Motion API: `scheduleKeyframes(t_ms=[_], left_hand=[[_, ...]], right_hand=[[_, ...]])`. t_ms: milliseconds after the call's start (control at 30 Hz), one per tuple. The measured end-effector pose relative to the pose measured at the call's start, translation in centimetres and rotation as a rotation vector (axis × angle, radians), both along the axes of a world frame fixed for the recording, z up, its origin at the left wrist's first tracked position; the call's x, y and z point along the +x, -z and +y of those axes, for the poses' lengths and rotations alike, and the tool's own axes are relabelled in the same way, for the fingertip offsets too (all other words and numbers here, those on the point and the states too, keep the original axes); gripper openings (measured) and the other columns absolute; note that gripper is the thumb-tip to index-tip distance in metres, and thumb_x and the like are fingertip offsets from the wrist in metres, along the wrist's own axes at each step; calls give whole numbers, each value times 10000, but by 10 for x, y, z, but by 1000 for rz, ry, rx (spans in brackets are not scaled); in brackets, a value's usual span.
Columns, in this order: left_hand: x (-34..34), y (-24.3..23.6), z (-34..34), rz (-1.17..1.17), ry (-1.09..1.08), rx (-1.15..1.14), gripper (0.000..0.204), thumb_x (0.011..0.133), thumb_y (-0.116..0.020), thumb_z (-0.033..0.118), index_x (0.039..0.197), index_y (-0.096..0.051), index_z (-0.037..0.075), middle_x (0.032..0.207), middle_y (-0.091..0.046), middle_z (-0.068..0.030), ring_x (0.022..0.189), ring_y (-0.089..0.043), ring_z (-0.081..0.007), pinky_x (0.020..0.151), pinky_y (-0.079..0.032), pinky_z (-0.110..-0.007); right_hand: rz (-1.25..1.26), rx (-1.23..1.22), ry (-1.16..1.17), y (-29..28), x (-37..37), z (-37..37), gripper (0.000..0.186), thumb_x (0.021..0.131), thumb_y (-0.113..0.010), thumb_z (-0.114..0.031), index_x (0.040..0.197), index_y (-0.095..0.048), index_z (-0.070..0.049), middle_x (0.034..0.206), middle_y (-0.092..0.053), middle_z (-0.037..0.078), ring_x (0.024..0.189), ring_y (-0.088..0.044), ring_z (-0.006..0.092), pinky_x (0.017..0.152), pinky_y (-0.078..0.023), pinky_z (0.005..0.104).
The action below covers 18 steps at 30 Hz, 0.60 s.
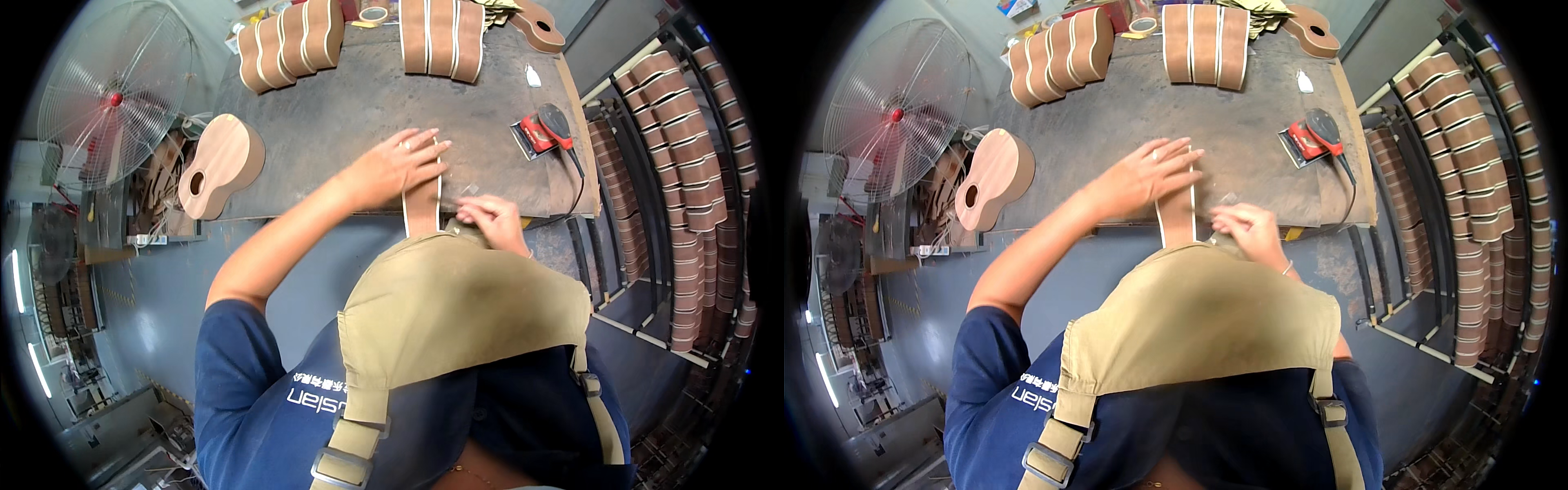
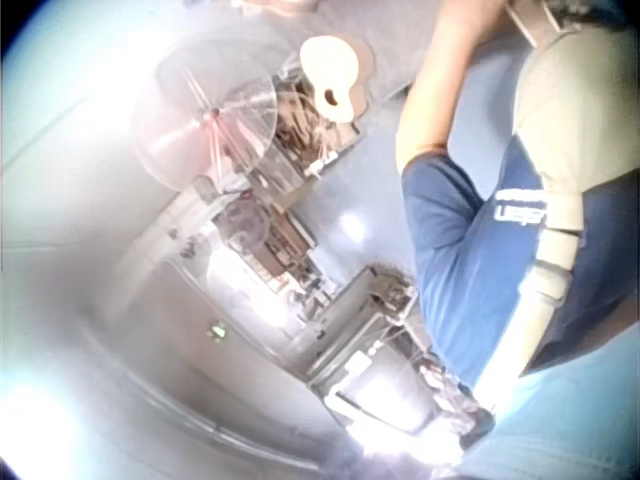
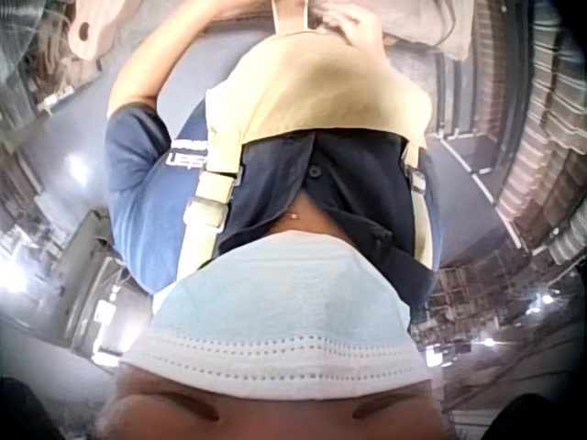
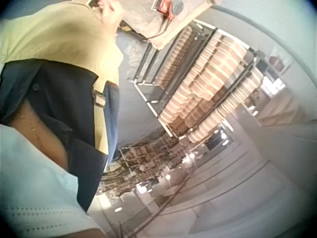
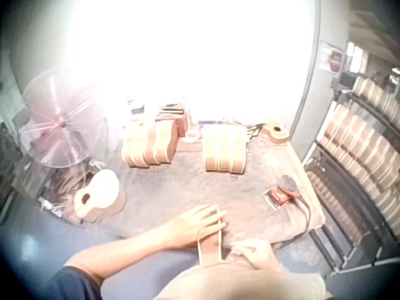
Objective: The person applies a binding strip to the side of a wooden instrument body by hand and with a thin metal tool.
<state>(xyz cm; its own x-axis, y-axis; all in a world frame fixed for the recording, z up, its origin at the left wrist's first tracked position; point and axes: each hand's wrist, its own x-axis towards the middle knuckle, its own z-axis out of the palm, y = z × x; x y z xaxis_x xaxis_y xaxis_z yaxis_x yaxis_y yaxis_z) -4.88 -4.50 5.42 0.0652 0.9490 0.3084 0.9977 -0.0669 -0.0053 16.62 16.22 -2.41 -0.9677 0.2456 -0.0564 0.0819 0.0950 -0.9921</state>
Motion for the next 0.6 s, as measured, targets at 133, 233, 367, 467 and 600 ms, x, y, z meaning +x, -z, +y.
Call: scheduleKeyframes(t_ms=[133,233,367,467,600], left_hand=[[-33,-7,-15,-28,-24,-30,398,782,-770,111,1145,-609,80,1308,-643,-134,1397,-541,-351,1209,-409,-494],[-7,-36,-48,-352,-385,-86,522,694,-861,251,1074,-568,47,1027,-625,-148,1053,-653,-400,921,-549,-503],[66,-6,-61,-557,-815,38,632,657,-894,399,1027,-529,39,990,-619,-181,919,-676,-426,748,-553,-533],[126,24,-51,-645,-942,1,711,669,-912,468,1059,-509,31,1007,-618,-199,912,-682,-437,738,-557,-532],[169,40,-45,-874,-999,-131,812,694,-955,522,1098,-470,12,1028,-639,-231,919,-696,-462,753,-572,-527]], right_hand=[[128,-112,293,-9,4,16,247,1049,-668,-28,1263,-718,84,1075,-775,180,944,-781,222,842,-662,325],[106,-180,395,-19,1,17,295,1051,-670,-47,1293,-672,121,1103,-763,237,959,-785,264,843,-670,350],[59,-344,324,-25,-33,-4,353,1051,-684,-87,1325,-627,128,1151,-744,256,1023,-778,307,888,-667,369],[22,-435,216,-4,-62,-24,334,1046,-681,-68,1306,-631,135,1144,-748,257,1021,-780,303,886,-671,365],[-47,-310,92,15,-69,-39,269,1038,-690,-69,1221,-676,129,1080,-773,237,970,-795,277,863,-676,352]])
